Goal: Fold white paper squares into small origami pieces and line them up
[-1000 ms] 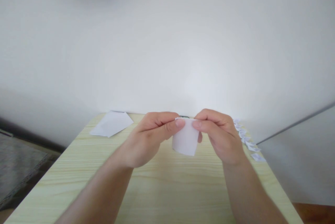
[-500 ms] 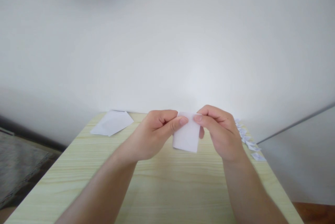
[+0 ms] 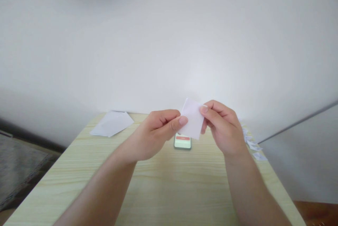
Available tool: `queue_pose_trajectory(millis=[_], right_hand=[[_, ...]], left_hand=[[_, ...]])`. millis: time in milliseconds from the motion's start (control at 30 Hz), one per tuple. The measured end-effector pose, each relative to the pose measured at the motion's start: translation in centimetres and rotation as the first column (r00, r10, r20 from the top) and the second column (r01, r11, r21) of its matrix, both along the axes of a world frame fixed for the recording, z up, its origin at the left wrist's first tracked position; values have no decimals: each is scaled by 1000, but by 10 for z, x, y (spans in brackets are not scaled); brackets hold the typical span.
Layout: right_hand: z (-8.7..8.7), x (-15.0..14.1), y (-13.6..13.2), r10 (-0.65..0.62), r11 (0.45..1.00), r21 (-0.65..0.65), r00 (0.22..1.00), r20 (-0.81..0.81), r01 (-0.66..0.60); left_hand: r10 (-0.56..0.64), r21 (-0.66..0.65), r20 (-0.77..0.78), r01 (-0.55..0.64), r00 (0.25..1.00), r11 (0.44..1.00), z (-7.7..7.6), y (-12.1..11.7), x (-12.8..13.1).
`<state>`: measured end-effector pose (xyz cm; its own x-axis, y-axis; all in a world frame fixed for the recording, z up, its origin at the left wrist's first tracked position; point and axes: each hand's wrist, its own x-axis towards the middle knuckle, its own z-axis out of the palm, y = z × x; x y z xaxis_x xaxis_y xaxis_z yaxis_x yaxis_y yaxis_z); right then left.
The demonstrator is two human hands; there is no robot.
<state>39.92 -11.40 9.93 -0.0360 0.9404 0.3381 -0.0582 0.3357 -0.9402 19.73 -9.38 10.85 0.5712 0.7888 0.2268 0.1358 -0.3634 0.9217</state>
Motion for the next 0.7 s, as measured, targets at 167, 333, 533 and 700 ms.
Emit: queue_pose_trajectory(millis=[167, 333, 533, 700], right_hand=[[-1, 1, 2, 35, 999, -41, 999, -32, -36], [2, 0, -1, -13, 1000, 14, 999, 46, 12], [6, -1, -8, -21, 998, 63, 980, 199, 8], [6, -2, -8, -20, 998, 58, 986, 168, 10]], left_hand=[[13, 2, 10, -13, 1000, 1000, 1, -1, -2], [40, -13, 26, -39, 999, 999, 0, 1, -1], [12, -39, 80, -9, 997, 999, 0, 0, 8], [-8, -36, 93, 11, 996, 999, 3, -2, 8]])
